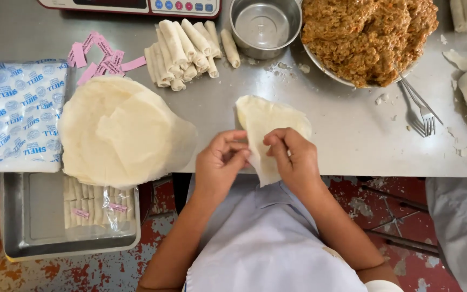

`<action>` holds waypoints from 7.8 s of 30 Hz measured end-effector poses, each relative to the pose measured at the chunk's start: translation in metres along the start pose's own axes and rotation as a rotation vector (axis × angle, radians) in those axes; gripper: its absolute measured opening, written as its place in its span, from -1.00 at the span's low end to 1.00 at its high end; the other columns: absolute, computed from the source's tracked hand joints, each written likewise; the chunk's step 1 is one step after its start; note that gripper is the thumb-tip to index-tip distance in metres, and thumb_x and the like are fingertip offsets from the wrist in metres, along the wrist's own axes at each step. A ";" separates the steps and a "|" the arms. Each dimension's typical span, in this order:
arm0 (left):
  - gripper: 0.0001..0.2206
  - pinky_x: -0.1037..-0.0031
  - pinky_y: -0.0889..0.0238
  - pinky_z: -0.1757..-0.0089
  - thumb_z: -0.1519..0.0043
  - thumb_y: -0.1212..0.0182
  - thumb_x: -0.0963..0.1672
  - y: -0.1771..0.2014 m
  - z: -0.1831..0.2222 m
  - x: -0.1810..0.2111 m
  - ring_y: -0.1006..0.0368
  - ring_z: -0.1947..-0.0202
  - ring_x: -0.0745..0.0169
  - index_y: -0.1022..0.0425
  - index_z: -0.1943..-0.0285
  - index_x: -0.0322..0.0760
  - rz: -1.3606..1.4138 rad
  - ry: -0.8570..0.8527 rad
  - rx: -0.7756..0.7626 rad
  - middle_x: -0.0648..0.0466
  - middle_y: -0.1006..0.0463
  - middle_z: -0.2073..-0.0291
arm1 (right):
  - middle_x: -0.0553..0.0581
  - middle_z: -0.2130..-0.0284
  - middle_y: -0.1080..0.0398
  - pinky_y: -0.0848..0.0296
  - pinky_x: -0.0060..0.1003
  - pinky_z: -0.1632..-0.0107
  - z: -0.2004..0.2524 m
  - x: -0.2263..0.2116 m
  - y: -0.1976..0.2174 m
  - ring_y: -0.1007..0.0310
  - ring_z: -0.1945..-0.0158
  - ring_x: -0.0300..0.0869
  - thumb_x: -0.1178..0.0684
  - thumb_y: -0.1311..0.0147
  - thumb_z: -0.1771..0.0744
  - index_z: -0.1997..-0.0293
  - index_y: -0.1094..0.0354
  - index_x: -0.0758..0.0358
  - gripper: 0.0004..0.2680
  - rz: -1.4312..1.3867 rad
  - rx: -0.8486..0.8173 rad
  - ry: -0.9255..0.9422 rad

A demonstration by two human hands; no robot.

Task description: The person is preparing spring rolls by separating thin wrappers, adding meat filling with a fork, and rolling them tightly.

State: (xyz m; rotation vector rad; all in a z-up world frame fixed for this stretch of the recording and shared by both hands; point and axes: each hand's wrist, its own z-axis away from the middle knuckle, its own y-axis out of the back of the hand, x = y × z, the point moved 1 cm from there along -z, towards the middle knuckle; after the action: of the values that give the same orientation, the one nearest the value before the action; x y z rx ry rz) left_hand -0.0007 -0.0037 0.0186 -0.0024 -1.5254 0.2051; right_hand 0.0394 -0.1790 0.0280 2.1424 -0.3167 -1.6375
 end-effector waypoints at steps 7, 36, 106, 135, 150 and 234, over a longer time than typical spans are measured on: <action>-0.78 0.40 -0.65 0.25 -0.27 -0.14 -0.32 -0.016 0.001 0.005 -0.67 0.30 0.16 -0.61 -0.05 -0.44 -0.014 -0.057 -0.109 -0.12 -0.66 0.25 | 0.03 0.69 -0.42 -0.45 -0.30 0.34 -0.004 0.011 0.012 -0.38 0.58 -0.25 0.08 -0.18 -0.34 0.25 -0.47 0.18 -0.95 -0.062 -0.148 -0.089; -0.87 0.42 -0.45 0.16 -0.33 -0.28 -0.14 0.036 -0.053 0.004 -0.50 0.29 0.40 -0.62 0.00 -0.23 -0.268 -0.181 -0.157 0.06 -0.62 0.36 | 0.51 -0.13 -0.36 -0.23 0.21 -0.30 -0.073 -0.010 0.061 -0.30 -0.28 0.33 -0.02 0.11 -0.43 -0.30 -0.22 0.37 -0.67 0.011 -0.270 0.155; -0.86 0.36 -0.63 0.30 -0.36 -0.19 -0.15 0.023 -0.056 -0.023 -0.65 0.35 0.17 -0.48 0.08 -0.41 0.404 0.129 0.038 -0.06 -0.62 0.32 | 0.13 0.48 -0.54 -0.53 -0.23 0.30 -0.059 -0.013 -0.034 -0.57 0.41 -0.09 0.09 -0.28 -0.30 0.19 -0.51 0.16 -0.91 0.063 -0.153 0.053; -0.81 0.34 -0.45 0.22 -0.27 -0.26 -0.17 0.045 -0.034 -0.013 -0.52 0.27 0.04 -0.56 -0.05 -0.11 -0.669 -0.293 0.171 0.05 -0.44 0.35 | 0.25 0.35 -0.56 -0.56 -0.09 0.11 -0.044 0.017 -0.005 -0.60 0.24 0.07 0.18 -0.15 -0.31 0.02 -0.55 0.14 -0.82 0.174 -0.103 0.051; -0.54 0.12 -0.32 0.00 -0.26 -0.30 -0.01 0.043 -0.030 0.011 -0.43 0.09 -0.20 -0.36 -0.23 -0.34 -0.978 -0.437 0.020 -0.10 -0.40 0.16 | 0.14 0.32 -0.58 -0.54 -0.10 0.04 -0.057 -0.003 -0.002 -0.61 0.15 0.02 0.20 -0.18 -0.32 0.05 -0.57 0.18 -0.86 0.104 -0.262 0.180; -0.64 0.14 -0.21 -0.24 -0.40 0.09 -0.28 -0.012 -0.026 -0.005 -0.37 -0.24 -0.18 -0.23 -0.40 -0.38 -0.503 -0.469 0.048 -0.15 -0.39 -0.14 | 0.28 0.09 -0.46 -0.32 -0.01 -0.17 -0.028 -0.005 -0.008 -0.37 -0.04 -0.04 -0.13 0.10 -0.41 -0.25 -0.28 0.12 -0.70 -0.265 -0.138 -0.291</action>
State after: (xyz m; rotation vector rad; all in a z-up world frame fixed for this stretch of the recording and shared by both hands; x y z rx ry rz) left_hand 0.0268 -0.0127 0.0142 0.4919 -1.9302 -0.1742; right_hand 0.0647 -0.1640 0.0345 1.9075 -0.0005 -2.0610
